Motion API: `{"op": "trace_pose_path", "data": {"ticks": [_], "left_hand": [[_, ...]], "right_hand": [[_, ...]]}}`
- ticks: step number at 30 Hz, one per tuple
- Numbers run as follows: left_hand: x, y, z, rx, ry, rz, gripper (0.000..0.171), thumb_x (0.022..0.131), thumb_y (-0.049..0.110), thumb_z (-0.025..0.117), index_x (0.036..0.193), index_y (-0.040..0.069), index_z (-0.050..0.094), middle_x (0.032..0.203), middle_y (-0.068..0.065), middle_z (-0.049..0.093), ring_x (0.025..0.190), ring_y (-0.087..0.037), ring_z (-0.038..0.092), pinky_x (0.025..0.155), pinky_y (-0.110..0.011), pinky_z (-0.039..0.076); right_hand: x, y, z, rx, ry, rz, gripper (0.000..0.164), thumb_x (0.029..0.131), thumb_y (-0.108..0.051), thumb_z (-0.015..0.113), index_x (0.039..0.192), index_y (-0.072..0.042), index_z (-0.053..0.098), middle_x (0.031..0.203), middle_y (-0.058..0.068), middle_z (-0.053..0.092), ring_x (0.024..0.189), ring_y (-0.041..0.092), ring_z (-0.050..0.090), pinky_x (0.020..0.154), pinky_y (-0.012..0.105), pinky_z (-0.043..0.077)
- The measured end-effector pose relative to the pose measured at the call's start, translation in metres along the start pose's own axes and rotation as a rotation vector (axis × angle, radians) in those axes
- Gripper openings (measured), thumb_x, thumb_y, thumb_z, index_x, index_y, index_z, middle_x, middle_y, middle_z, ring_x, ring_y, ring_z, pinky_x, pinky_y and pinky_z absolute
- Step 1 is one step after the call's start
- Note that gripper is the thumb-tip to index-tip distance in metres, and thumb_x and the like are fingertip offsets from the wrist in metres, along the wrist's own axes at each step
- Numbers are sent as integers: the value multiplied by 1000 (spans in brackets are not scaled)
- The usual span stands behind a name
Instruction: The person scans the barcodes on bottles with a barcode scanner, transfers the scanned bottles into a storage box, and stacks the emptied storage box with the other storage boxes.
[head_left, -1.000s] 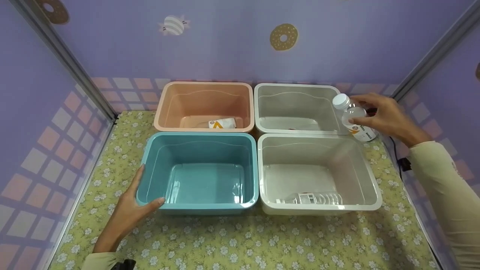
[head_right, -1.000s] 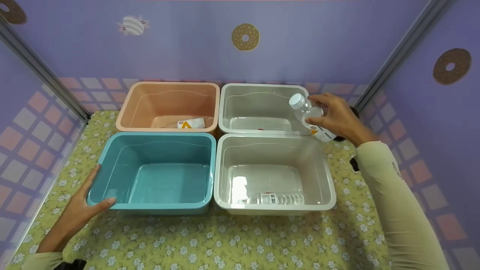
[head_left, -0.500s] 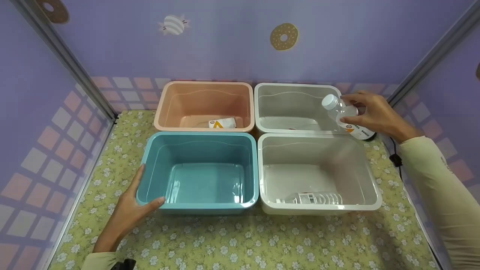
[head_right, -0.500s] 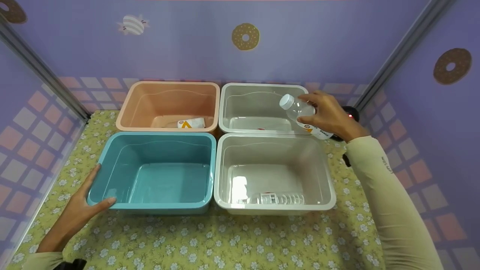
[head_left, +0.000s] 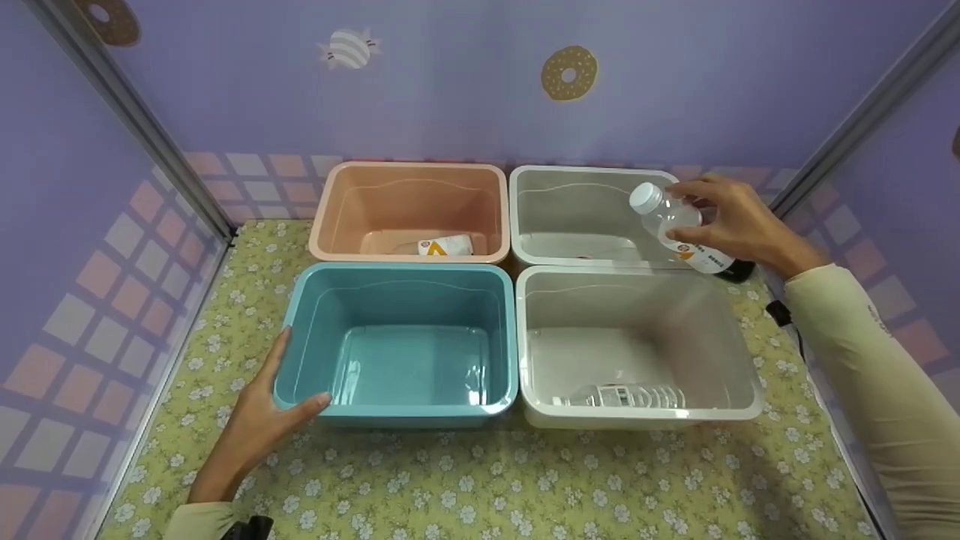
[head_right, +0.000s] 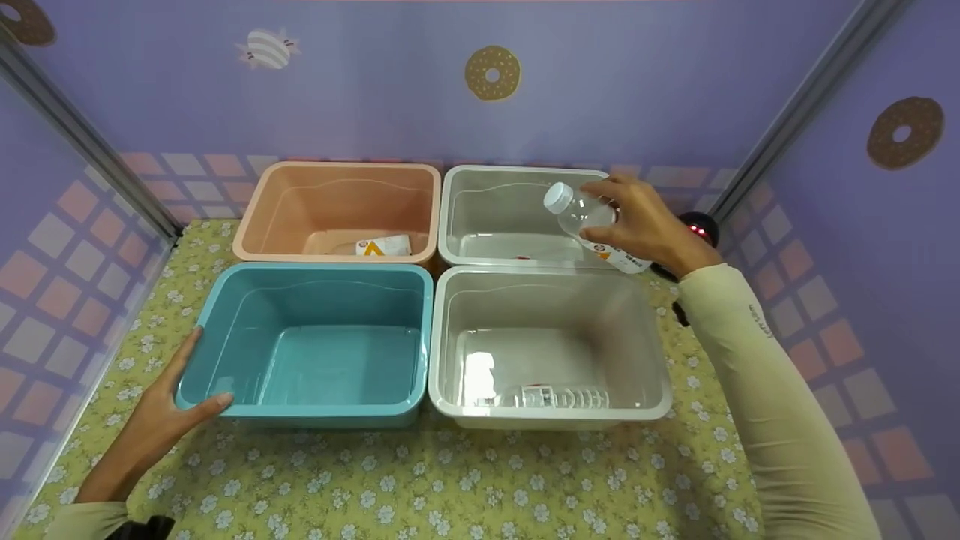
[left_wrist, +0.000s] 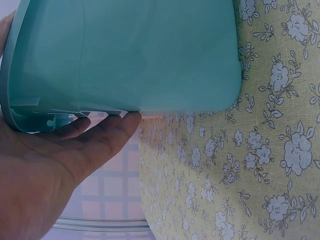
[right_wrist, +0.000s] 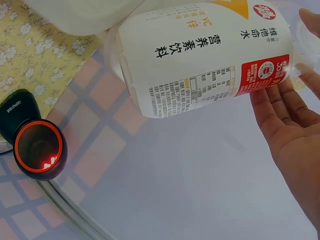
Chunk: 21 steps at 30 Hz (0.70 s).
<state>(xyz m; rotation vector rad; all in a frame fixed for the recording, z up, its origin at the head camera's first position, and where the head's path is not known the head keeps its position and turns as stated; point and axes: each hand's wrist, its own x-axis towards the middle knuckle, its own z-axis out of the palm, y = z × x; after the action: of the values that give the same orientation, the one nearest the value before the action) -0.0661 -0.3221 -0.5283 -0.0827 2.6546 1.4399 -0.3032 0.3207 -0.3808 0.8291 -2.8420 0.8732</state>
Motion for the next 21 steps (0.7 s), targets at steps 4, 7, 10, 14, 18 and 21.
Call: {"op": "trace_pose_path", "data": {"ticks": [4, 7, 10, 14, 18, 21], "left_hand": [[0, 0, 1, 2, -1, -2, 118, 97, 41, 83, 176, 46, -5, 184, -20, 2, 158, -69, 13, 113, -95, 17], [1, 0, 1, 6, 0, -1, 119, 97, 42, 83, 177, 45, -5, 184, -20, 2, 158, -69, 13, 113, -95, 17], [0, 0, 0, 3, -4, -7, 118, 98, 42, 83, 176, 46, -6, 184, -20, 1, 159, -69, 12, 113, -95, 17], [1, 0, 0, -14, -10, -1, 116, 99, 40, 81, 176, 46, -5, 184, -19, 1, 160, -66, 10, 114, -94, 17], [1, 0, 0, -18, -11, 4, 115, 99, 39, 81, 176, 46, -4, 184, -19, 0, 161, -66, 9, 114, -94, 17], [1, -1, 0, -10, -8, -1, 116, 99, 40, 81, 176, 46, -5, 184, -18, 0, 160, -67, 10, 114, -95, 16]], "right_hand": [[2, -3, 2, 19, -20, 16, 62, 89, -3, 92, 147, 2, 68, 135, 23, 66, 115, 42, 68, 85, 5, 51], [4, -4, 3, 11, -22, 16, 62, 89, -2, 92, 146, 2, 69, 147, 25, 62, 116, 41, 70, 83, 5, 51], [7, -5, 5, 4, -21, 4, 60, 88, -2, 92, 144, 1, 71, 156, 27, 56, 116, 41, 70, 83, 5, 51], [12, -8, 8, -1, -23, -23, 59, 88, -1, 92, 143, 1, 71, 151, 26, 60, 114, 39, 71, 81, 7, 53], [16, -10, 11, -27, -24, -67, 60, 87, -1, 93, 144, 1, 71, 135, 21, 67, 109, 34, 71, 77, 8, 51], [20, -13, 13, -38, -25, -96, 60, 87, -2, 93, 143, 0, 71, 126, 18, 69, 107, 32, 70, 76, 10, 49]]}}
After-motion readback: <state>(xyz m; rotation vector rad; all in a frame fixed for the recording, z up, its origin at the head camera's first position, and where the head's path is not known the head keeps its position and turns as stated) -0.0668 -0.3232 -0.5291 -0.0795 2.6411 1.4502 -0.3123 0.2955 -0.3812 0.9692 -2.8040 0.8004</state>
